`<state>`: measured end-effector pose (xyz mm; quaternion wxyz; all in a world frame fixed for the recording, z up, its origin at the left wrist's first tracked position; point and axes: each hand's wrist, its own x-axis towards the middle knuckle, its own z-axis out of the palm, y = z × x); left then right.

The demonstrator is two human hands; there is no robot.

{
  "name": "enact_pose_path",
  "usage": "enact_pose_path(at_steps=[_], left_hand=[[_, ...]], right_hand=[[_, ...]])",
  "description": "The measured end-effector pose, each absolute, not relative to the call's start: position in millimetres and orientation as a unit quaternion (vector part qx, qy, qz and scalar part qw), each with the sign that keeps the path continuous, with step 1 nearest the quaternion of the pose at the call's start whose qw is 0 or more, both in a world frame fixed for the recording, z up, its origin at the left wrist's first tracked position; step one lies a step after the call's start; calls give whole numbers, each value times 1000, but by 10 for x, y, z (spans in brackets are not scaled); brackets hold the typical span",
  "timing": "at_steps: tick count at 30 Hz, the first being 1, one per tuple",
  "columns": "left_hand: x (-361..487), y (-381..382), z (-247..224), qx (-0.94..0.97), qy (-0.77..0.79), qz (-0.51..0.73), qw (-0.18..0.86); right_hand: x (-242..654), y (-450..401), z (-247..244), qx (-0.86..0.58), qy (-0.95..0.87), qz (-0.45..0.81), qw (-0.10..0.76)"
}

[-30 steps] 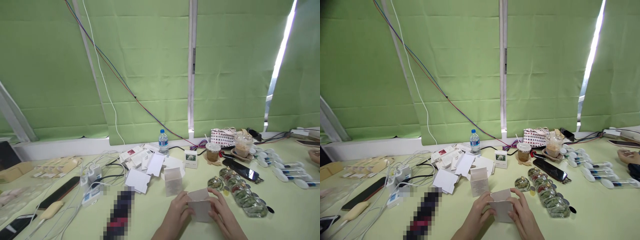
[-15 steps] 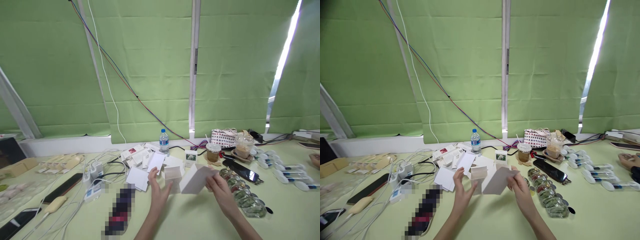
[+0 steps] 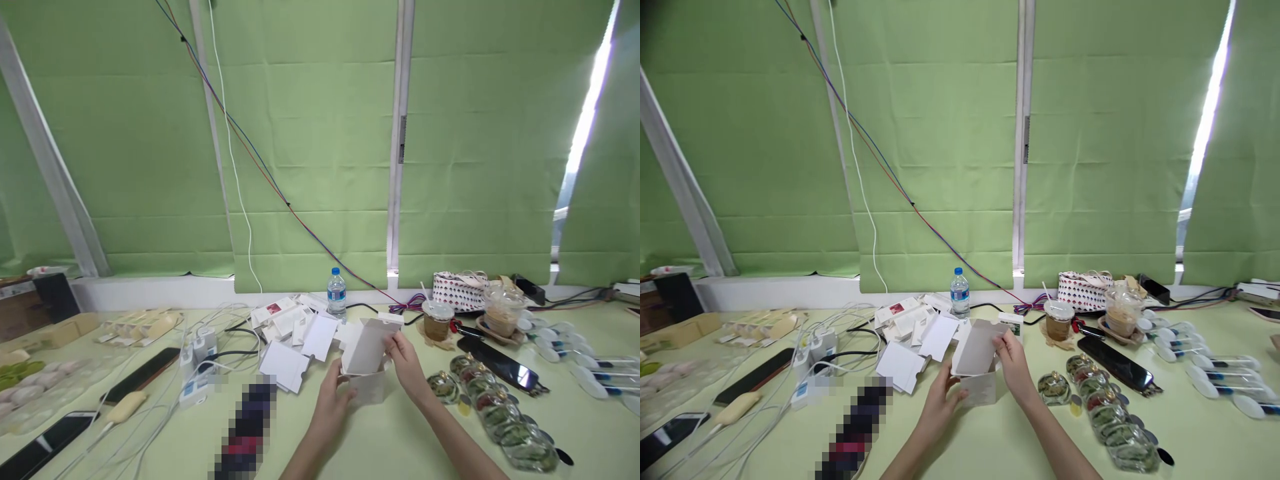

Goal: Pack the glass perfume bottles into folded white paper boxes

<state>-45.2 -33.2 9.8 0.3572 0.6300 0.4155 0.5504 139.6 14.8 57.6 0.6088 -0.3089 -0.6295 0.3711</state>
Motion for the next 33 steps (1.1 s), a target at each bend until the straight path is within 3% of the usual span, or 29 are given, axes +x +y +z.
enact_pose_path(at_steps=[11, 17, 23, 29, 33], left_hand=[[-420, -368, 68, 631, 434, 558, 321], [-406, -383, 81, 655, 413, 552, 308], [-430, -385, 58, 653, 418, 554, 303], [-448, -398, 84, 675, 423, 528, 293], [-426, -433, 149, 702, 410, 508, 286]], right_hand=[[1627, 25, 646, -325, -755, 189, 537], [1613, -29, 726, -326, -780, 165, 508], [1532, -103, 466, -336, -804, 151, 467], [1626, -176, 440, -344, -757, 66, 552], [1604, -174, 397, -270, -807, 6, 526]])
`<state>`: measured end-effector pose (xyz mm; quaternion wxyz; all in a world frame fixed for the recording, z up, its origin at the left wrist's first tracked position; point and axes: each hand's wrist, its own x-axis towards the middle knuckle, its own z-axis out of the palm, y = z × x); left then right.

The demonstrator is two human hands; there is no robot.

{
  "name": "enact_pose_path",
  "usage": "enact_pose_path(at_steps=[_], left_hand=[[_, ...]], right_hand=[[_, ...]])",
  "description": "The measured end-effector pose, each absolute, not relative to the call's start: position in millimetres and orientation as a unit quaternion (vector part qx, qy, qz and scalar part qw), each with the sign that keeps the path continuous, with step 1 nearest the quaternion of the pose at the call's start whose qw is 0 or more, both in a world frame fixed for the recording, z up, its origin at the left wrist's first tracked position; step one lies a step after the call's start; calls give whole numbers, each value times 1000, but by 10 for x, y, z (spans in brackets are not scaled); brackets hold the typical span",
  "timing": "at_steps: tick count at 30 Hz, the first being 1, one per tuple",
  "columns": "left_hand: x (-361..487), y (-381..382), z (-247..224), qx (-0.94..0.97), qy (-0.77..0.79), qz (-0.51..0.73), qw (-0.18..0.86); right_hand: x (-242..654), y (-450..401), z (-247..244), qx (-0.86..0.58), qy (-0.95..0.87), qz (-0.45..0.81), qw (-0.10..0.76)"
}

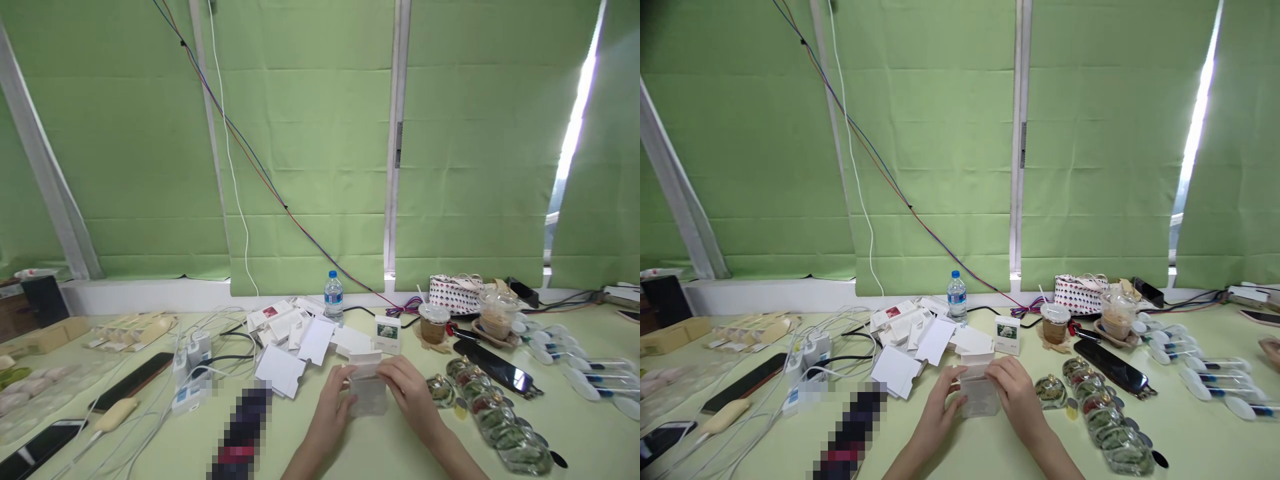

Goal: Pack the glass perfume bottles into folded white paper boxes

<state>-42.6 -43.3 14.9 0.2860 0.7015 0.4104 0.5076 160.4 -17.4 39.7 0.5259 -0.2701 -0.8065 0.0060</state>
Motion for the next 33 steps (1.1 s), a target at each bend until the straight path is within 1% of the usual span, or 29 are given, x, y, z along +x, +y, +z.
enact_pose_path(at_steps=[4, 9, 11, 15, 18, 22, 25, 27, 30, 33], left_hand=[[-411, -431, 177, 705, 414, 501, 284], [-418, -398, 158, 708, 414, 502, 275], [-421, -395, 166, 716, 408, 495, 274], [-419, -414, 202, 733, 401, 480, 267], [-409, -429, 207, 730, 403, 482, 269], [-398, -414, 176, 718, 410, 489, 276], [-408, -391, 143, 716, 411, 490, 278], [-424, -389, 131, 720, 405, 489, 282], [-431, -414, 142, 724, 407, 477, 288], [-385, -441, 184, 706, 395, 490, 326]], right_hand=[[1587, -176, 259, -243, -833, -77, 491], [1599, -222, 140, -272, -826, -168, 465], [1580, -231, 146, -300, -818, -161, 463], [1530, -227, 253, -363, -797, -70, 477], [1513, -226, 329, -361, -793, -28, 489], [1526, -219, 290, -308, -794, -94, 515], [1586, -221, 201, -277, -797, -145, 517], [1648, -237, 144, -259, -805, -206, 492], [1731, -272, 72, -261, -819, -295, 417], [1748, -308, 30, -290, -820, -321, 374]])
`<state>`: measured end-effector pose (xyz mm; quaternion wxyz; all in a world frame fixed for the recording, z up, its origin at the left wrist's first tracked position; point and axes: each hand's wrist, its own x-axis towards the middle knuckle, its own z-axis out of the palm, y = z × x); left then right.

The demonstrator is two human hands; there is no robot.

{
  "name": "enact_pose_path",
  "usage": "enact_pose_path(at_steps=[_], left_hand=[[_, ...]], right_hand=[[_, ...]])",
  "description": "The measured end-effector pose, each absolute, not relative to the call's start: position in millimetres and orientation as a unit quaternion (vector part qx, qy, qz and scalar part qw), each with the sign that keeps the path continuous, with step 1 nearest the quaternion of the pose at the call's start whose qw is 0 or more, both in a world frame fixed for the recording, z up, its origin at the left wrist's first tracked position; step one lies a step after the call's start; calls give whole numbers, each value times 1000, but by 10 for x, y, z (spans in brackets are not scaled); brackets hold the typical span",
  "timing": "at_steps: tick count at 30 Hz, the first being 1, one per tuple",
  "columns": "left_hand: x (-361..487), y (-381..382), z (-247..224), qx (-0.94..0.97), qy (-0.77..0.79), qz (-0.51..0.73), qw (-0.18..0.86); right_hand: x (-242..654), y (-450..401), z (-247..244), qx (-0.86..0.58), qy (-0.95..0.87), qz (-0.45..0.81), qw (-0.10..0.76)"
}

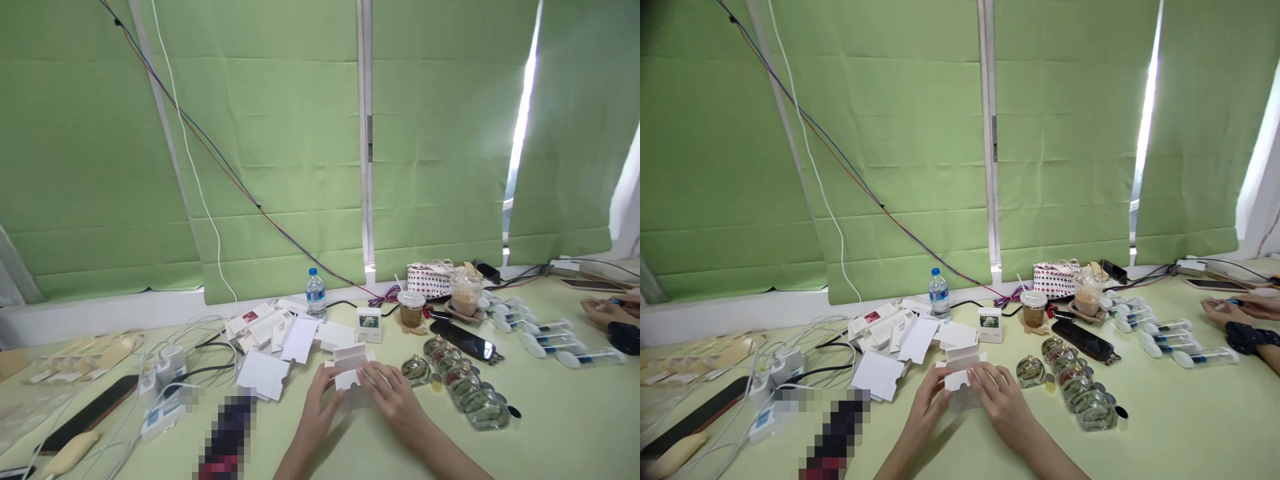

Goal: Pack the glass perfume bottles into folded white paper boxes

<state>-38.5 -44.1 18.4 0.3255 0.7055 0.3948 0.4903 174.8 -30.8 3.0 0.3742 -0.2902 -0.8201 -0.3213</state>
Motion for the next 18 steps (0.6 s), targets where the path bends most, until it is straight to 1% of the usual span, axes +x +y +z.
enact_pose_path(at_steps=[3, 8, 10, 13, 15, 18], left_hand=[[-301, -428, 217, 686, 398, 510, 333], [-288, -348, 174, 664, 465, 539, 228], [-342, -334, 158, 660, 481, 540, 204], [-417, -353, 176, 668, 484, 530, 195], [-438, -383, 186, 673, 476, 540, 171], [-427, -429, 105, 674, 452, 581, 63]], right_hand=[[1703, -347, 37, -302, -814, -327, 373], [1718, -413, 63, -322, -829, -287, 356], [1845, -399, 54, -364, -809, -272, 373], [2178, -320, 54, -478, -731, -257, 414], [2436, -265, 70, -550, -689, -263, 393], [2726, -239, 77, -614, -667, -293, 305]])
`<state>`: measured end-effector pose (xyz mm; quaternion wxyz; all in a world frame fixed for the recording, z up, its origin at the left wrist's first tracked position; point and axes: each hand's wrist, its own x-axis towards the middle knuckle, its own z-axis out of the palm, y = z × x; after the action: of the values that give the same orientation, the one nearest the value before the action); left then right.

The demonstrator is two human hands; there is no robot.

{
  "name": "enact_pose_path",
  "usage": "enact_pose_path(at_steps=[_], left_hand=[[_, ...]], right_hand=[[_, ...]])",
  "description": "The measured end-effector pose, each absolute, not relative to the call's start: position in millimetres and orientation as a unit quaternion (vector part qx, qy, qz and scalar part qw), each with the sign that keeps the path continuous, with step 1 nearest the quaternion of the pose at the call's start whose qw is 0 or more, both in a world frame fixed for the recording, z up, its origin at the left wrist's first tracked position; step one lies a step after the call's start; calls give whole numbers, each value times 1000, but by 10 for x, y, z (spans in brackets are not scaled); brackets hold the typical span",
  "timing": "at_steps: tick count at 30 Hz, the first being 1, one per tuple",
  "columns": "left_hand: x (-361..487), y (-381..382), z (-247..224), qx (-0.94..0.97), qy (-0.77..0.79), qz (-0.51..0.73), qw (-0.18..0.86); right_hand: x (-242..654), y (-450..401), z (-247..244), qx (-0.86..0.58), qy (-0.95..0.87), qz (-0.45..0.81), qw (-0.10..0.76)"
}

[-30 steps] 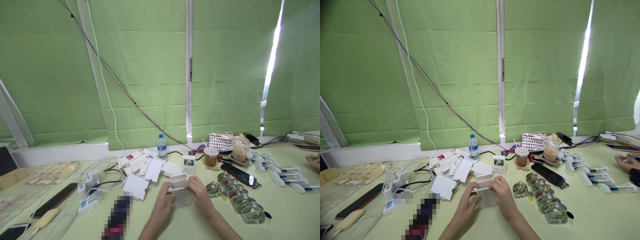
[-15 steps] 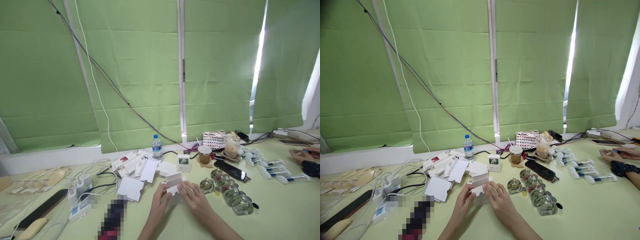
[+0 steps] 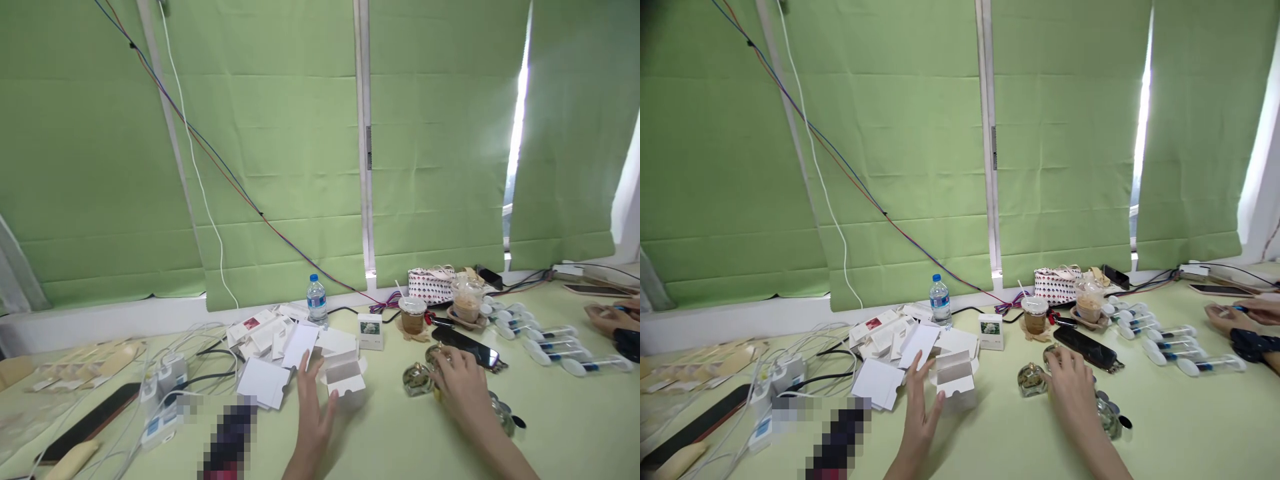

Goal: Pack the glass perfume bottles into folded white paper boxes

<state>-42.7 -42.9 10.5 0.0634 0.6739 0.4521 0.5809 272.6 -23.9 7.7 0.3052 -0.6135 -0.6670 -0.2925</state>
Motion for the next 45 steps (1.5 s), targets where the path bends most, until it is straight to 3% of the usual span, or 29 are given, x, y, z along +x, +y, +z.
enact_pose_path(at_steps=[4, 7, 11, 16, 21, 26, 34, 41, 45], left_hand=[[-262, -506, -184, 789, 321, 521, -58], [47, -577, -325, 884, 239, 402, -14], [540, -540, -284, 879, 265, 378, 117], [970, -202, -184, 758, 403, 447, 250], [1132, -25, -122, 722, 432, 428, 331], [884, -274, -115, 718, 411, 446, 340], [226, -732, -82, 795, 342, 396, 305], [226, -779, -15, 776, 351, 417, 317], [239, -776, -33, 770, 358, 416, 326]], right_hand=[[2809, -255, -12, -601, -699, -328, 206], [2765, -253, -108, -593, -703, -339, 198], [2742, -371, -162, -567, -726, -251, 296], [2631, -763, -189, -498, -743, 61, 442], [2540, -938, -430, -523, -662, 202, 498], [2610, -923, -653, -562, -645, 115, 506], [2599, -945, -613, -538, -734, 37, 412], [2542, -894, -567, -529, -742, 32, 410], [2604, -828, -580, -541, -741, -66, 393]])
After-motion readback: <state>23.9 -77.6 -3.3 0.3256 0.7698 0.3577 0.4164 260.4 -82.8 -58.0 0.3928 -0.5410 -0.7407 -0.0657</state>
